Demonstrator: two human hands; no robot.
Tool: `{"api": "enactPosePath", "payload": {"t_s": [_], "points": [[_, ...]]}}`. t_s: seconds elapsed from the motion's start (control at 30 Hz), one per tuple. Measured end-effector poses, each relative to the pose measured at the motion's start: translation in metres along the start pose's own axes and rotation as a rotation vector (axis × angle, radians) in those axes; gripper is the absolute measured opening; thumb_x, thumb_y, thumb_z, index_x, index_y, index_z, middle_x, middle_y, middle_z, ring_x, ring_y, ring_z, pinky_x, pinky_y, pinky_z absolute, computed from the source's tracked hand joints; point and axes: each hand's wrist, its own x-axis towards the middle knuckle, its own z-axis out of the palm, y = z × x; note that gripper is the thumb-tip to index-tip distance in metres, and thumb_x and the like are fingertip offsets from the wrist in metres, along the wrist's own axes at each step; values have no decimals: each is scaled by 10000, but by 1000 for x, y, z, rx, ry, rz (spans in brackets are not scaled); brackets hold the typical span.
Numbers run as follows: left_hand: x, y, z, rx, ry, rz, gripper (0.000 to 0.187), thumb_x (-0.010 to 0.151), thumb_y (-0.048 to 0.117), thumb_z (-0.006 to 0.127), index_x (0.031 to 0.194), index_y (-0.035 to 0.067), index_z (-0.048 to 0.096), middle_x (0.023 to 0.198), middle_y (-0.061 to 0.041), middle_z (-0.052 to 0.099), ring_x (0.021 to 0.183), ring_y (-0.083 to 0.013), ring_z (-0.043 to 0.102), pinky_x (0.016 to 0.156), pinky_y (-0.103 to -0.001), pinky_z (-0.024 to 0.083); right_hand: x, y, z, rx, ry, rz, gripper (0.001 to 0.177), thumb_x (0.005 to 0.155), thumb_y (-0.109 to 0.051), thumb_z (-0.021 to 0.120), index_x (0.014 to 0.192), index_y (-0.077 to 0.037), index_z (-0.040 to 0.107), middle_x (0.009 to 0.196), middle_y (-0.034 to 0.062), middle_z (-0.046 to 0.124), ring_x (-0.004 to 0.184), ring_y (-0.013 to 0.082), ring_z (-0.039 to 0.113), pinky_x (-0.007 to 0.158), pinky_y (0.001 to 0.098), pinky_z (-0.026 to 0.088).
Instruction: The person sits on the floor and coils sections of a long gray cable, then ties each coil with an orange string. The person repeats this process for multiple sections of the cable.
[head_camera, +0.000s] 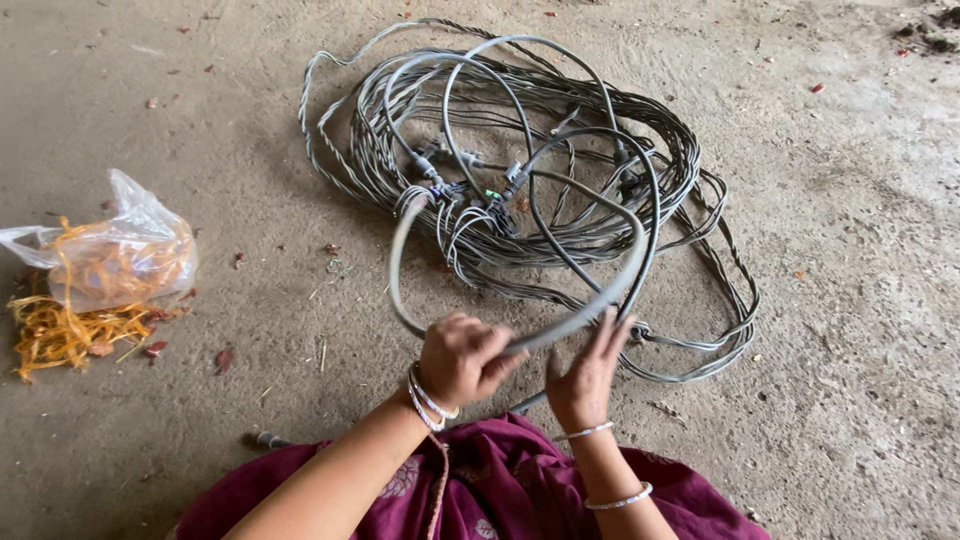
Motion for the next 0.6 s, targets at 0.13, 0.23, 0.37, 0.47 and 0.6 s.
{"api": "enactPosePath", "payload": {"t_s": [0.13,0.23,0.37,0.47,0.6], "points": [[5,25,-30,-46,-34,179,419,1084,507,485,833,193,603,544,89,398,455,-76,374,443,-261,329,9,9,-23,-71,297,7,1192,821,-203,847,1628,-13,-9,1666,358,7,1569,534,120,1309,561,222],[0,50,-53,-97,-17,167,419,1099,537,482,882,203,612,565,102,384,477,-72,365,468,-265,322,28,11,-40,-246,377,-174,1234,784,-285,888,1606,-45,0,1620,299,134,1515,484,175,1282,586,225],[12,62,-76,-118,96,250,397,1082,527,504,958,199,689,551,119,333,465,-60,341,439,-236,281,46,3,-64,102,328,-276,836,950,-223,799,1549,-23,252,1649,276,265,1578,420,254,1316,527,292],[35,69,-103,-178,188,238,343,1078,477,543,928,196,668,556,118,366,464,-53,337,432,-241,257,67,4,-81,234,280,-117,443,972,-151,740,1360,-42,556,1620,218,411,1508,374,407,1226,492,448],[70,81,-158,-947,364,-175,359,1040,322,566,820,46,633,519,-3,464,372,-63,381,347,-238,300,106,-2,-81,226,17,-126,266,999,-143,770,1236,-120,651,1530,74,546,1374,233,585,1131,439,576]]}}
